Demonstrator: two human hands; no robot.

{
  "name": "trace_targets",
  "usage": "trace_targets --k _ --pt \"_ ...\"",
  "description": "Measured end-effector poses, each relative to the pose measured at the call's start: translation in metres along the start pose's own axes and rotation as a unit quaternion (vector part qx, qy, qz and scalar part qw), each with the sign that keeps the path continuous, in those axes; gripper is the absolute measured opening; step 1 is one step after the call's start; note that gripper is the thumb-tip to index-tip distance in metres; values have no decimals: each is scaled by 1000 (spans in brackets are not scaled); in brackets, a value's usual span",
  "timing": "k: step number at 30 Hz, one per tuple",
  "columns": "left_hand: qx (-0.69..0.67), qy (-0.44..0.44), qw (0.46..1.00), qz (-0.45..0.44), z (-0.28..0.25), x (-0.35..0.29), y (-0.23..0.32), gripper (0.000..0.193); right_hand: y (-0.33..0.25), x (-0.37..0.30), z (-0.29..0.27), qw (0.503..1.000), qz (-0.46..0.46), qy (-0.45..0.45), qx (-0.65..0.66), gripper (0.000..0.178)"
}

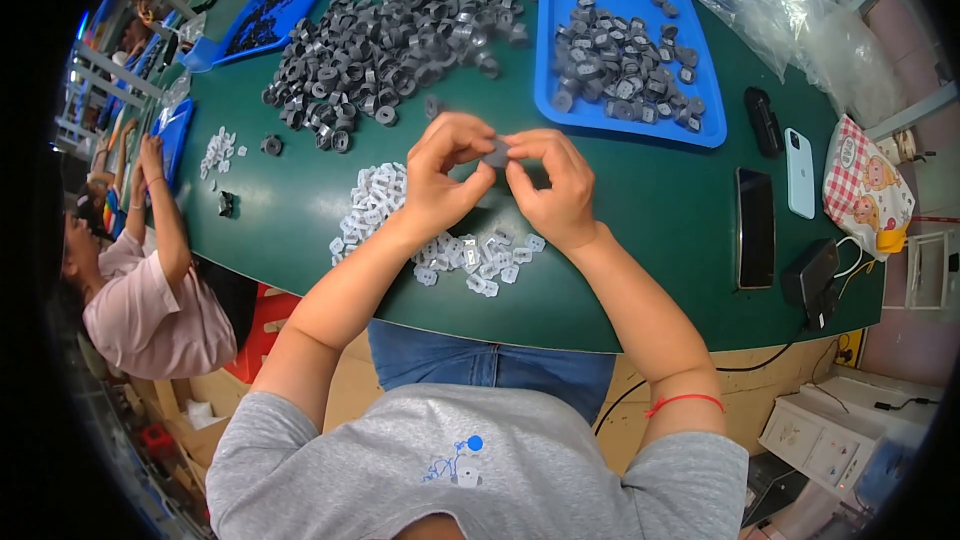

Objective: The person assembles small mechanical components by hand, inserting a white translucent part into a grey housing.

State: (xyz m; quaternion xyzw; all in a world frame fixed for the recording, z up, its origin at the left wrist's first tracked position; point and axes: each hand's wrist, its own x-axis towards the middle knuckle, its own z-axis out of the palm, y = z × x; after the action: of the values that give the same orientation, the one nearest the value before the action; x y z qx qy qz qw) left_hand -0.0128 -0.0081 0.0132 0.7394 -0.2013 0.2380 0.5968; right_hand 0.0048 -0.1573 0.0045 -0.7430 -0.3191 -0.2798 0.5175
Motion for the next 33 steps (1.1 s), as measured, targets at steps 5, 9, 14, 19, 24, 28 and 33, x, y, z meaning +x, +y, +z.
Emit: trace_targets --k 5,9,14,19,24,28,33 --pt "54 5 989 136 -5 2 2 22 -2 5 -3 993 -118 24 -12 26" --pt "65 5 983 170 -7 2 3 22 -5 9 -7 989 -145 20 -20 28" --pt "70 6 980 185 -8 0 -1 22 -9 11 -8 989 -148 12 -26 28" --pt "52 -25 997 -51 -10 15 14 64 0 16 -16 990 82 105 -55 15" --pt "422 -97 897 -85 -44 12 -27 65 31 37 -37 953 205 159 -159 30" --pt "373 -84 918 -110 -50 16 -37 41 23 18 -18 990 86 -86 -78 21" --pt "320 -71 930 -165 -49 22 -27 22 -8 10 -16 893 155 -419 52 17"
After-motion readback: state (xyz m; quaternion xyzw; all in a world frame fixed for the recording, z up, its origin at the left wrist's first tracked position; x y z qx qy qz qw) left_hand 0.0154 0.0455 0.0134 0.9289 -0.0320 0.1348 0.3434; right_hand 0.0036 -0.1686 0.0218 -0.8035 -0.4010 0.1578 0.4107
